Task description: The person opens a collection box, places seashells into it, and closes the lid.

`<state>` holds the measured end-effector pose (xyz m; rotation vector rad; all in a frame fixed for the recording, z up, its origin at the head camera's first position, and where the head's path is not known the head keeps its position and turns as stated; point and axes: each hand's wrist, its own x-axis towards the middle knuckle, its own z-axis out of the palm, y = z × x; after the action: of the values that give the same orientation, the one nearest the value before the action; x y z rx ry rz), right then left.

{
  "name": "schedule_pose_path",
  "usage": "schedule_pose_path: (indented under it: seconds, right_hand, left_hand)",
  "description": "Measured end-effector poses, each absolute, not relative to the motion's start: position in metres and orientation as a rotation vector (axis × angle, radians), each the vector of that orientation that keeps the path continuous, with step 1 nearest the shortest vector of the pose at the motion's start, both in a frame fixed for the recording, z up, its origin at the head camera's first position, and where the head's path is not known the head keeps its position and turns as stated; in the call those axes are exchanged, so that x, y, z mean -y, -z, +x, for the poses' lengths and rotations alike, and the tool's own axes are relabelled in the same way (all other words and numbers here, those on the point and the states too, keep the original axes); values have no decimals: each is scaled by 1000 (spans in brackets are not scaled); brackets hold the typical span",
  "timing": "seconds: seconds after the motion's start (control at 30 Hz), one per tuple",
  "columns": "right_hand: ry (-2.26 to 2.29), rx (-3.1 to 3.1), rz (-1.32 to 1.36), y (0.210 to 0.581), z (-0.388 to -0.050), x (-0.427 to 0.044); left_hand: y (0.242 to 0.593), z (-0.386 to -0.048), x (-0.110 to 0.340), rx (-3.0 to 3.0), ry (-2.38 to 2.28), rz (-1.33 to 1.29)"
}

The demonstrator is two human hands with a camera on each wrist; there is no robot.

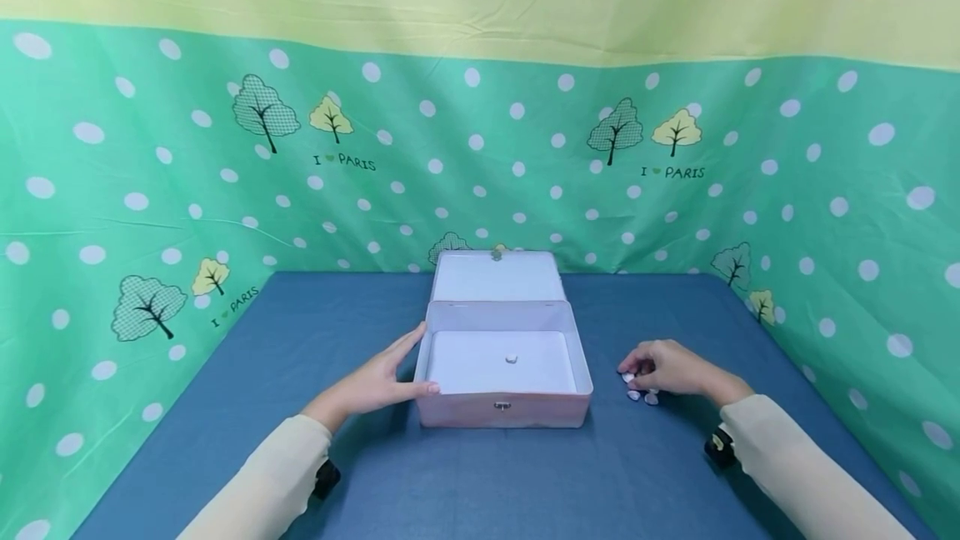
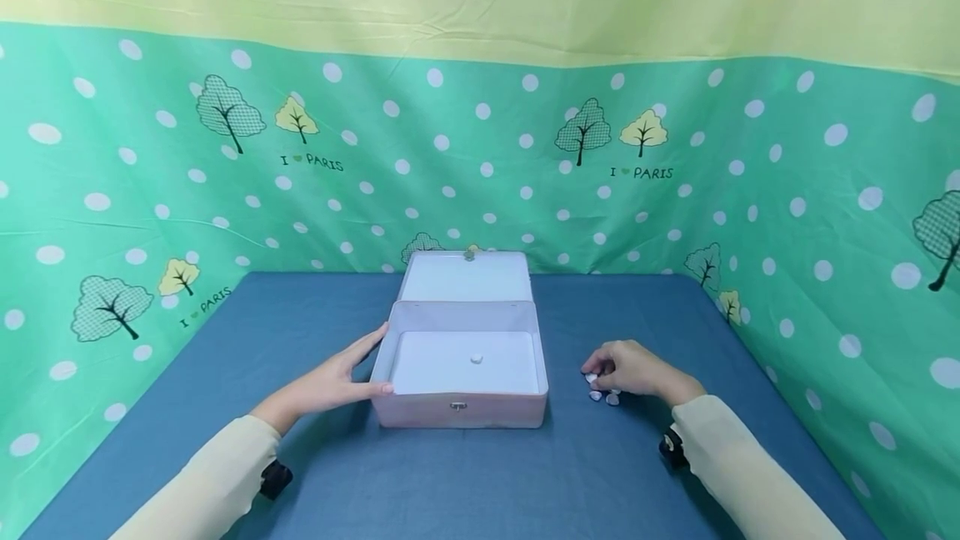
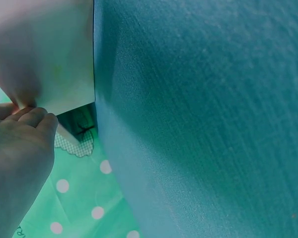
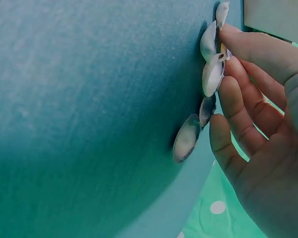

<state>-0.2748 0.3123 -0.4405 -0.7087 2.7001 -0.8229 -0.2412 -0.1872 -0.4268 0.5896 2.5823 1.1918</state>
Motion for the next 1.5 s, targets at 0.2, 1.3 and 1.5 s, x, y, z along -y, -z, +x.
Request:
schedule_pose_path:
  seconds: [0.2, 1.3, 1.5]
  right_hand:
    - [799, -2732, -719, 434, -277, -312]
    - [712, -2810, -923, 345, -289, -271]
    - [705, -2786, -973, 336, -296, -249]
  left_hand:
    - [427, -241, 187, -2588, -1188, 592]
    - [426, -240, 186, -2591, -1174, 566]
    - [425, -241, 187, -2590, -1176, 574]
